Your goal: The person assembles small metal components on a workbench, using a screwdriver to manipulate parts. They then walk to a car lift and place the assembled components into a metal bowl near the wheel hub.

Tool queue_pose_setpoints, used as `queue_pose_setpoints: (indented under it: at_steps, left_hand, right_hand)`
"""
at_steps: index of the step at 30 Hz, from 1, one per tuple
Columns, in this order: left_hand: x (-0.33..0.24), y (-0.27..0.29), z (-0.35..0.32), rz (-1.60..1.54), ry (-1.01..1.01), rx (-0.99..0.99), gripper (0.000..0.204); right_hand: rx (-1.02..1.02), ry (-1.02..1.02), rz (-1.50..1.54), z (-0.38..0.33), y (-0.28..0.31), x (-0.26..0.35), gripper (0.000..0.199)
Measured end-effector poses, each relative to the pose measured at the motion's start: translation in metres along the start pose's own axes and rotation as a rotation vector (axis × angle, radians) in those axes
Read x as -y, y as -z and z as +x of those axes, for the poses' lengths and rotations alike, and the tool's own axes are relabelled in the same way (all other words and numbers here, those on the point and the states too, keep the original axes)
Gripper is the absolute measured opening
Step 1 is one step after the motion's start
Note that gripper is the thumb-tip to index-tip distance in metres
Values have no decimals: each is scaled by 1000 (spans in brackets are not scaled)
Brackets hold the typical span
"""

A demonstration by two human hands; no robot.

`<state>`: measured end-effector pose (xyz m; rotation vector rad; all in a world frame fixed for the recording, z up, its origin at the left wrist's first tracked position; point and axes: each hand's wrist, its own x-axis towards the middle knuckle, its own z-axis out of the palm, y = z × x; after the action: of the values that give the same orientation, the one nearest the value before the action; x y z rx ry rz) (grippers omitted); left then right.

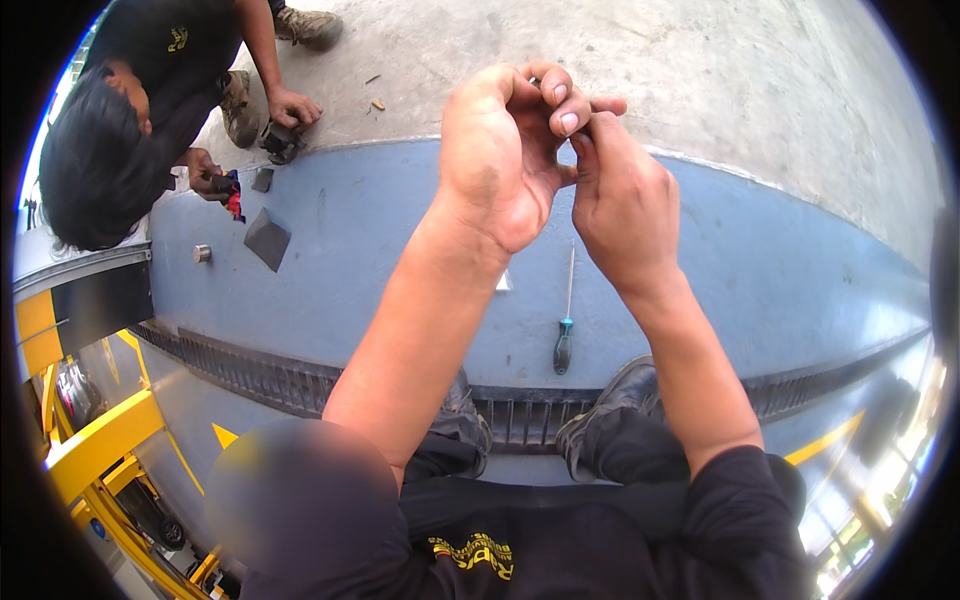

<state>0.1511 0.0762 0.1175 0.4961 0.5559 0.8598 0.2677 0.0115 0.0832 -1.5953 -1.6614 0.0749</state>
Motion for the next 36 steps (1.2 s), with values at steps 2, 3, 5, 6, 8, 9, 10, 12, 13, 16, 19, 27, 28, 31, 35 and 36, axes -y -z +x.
queue_pose_setpoints:
  at_steps: [2,3,5,6,8,9,10,12,13,16,19,27,28,31,35,36]
  left_hand:
    - [4,1,1,15,-44,-22,26]
    - [6,-1,1,10,-56,-37,26]
    - [9,-4,1,1,-82,-67,26]
    - [10,-5,1,-5,-77,-68,27]
    - [10,-9,0,-17,-68,-71,27]
    - [10,-10,0,-23,-79,-75,27]
    - [11,-11,-1,-29,-90,-80,27]
    - [12,-9,0,-35,-111,-75,27]
    - [12,-5,2,-34,-120,-65,27]
    - [7,-5,1,-67,-59,-116,20]
    - [5,-7,1,-109,-10,-176,18]
    - [10,-7,3,-136,-79,-222,19]
    - [10,-9,3,-126,-89,-233,19]
    - [9,-9,3,-136,-78,-245,19]
    - [8,-12,4,-163,-46,-269,20]
    - [8,-10,5,-182,-56,-281,20]
  right_hand:
    - [-18,-5,8,-1,-2,1,11]
    - [-29,-12,25,-1,-3,1,10]
    - [-54,-24,50,-2,-5,1,10]
    - [-69,-31,56,-2,-6,0,10]
    - [-101,-30,60,-2,-8,-1,10]
    - [-117,-21,58,-1,-9,-2,11]
    - [-133,-11,55,0,-10,-2,11]
    - [-194,28,8,1,-15,-3,15]
    - [-225,48,-14,2,-18,-4,17]
    - [-208,40,-79,-1,-24,-10,20]
    - [-150,12,-76,0,-17,-7,15]
    - [-206,96,-98,8,-21,-15,23]
    - [-210,92,-97,7,-22,-15,24]
    - [-214,85,-117,5,-24,-16,29]
    - [-204,104,-132,5,-24,-20,28]
    - [-176,105,-128,5,-22,-19,27]
